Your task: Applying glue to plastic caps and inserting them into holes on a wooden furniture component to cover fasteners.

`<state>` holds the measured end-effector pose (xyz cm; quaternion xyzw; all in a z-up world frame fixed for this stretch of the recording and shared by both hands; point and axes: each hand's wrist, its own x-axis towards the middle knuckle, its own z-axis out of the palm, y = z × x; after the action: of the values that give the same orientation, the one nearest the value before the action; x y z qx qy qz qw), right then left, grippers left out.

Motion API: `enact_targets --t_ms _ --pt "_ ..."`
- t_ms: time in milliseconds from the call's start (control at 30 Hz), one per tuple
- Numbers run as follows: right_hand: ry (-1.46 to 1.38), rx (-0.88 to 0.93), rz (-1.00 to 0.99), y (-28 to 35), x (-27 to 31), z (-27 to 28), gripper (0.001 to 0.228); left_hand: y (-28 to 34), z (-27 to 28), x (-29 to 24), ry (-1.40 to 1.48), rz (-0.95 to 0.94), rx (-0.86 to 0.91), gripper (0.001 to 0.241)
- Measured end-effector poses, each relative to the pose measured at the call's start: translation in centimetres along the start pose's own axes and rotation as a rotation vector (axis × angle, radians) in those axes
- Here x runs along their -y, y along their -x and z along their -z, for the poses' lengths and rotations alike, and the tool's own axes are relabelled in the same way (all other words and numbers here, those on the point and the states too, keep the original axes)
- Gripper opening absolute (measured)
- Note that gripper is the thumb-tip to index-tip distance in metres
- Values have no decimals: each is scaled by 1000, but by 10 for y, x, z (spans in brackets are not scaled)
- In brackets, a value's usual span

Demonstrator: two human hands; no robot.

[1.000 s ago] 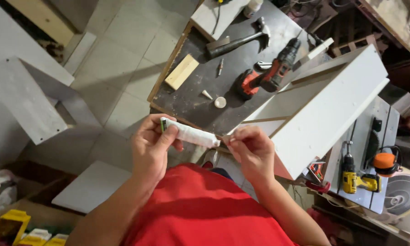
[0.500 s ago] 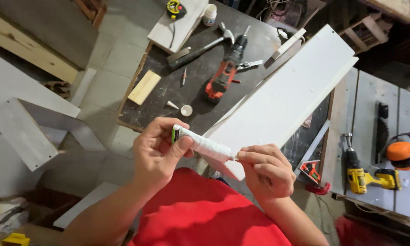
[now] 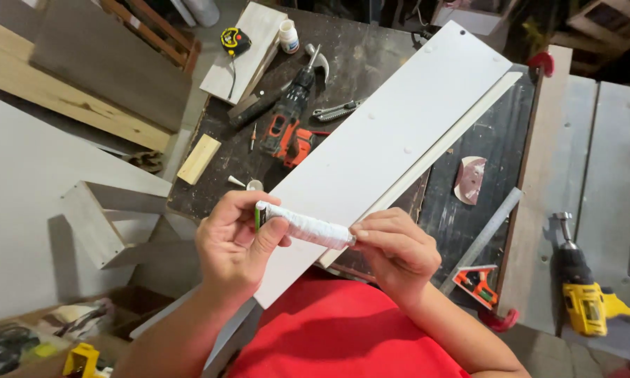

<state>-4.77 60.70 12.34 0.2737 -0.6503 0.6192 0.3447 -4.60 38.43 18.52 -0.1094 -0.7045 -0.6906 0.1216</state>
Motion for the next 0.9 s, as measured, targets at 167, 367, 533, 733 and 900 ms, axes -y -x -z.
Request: enact_targets --t_ms 167,367,533,733,900 --pt "-197 -40 -124 5 -27 21 15 -10 -36 -3 -110 -34 -31 22" --pt "-474 -108 -301 19 -58 32 14 -16 -59 -3 -233 -128 -55 23" --pt "-617 -107 -465 27 -66 36 14 -16 -74 -15 -497 -102 -69 27" --pt "-702 -117 -522 30 -79 41 28 -23 -84 -22 -681 -213 -38 25" --pt "-685 -105 -537 29 -83 44 22 -24 -91 -27 -749 -241 -6 23"
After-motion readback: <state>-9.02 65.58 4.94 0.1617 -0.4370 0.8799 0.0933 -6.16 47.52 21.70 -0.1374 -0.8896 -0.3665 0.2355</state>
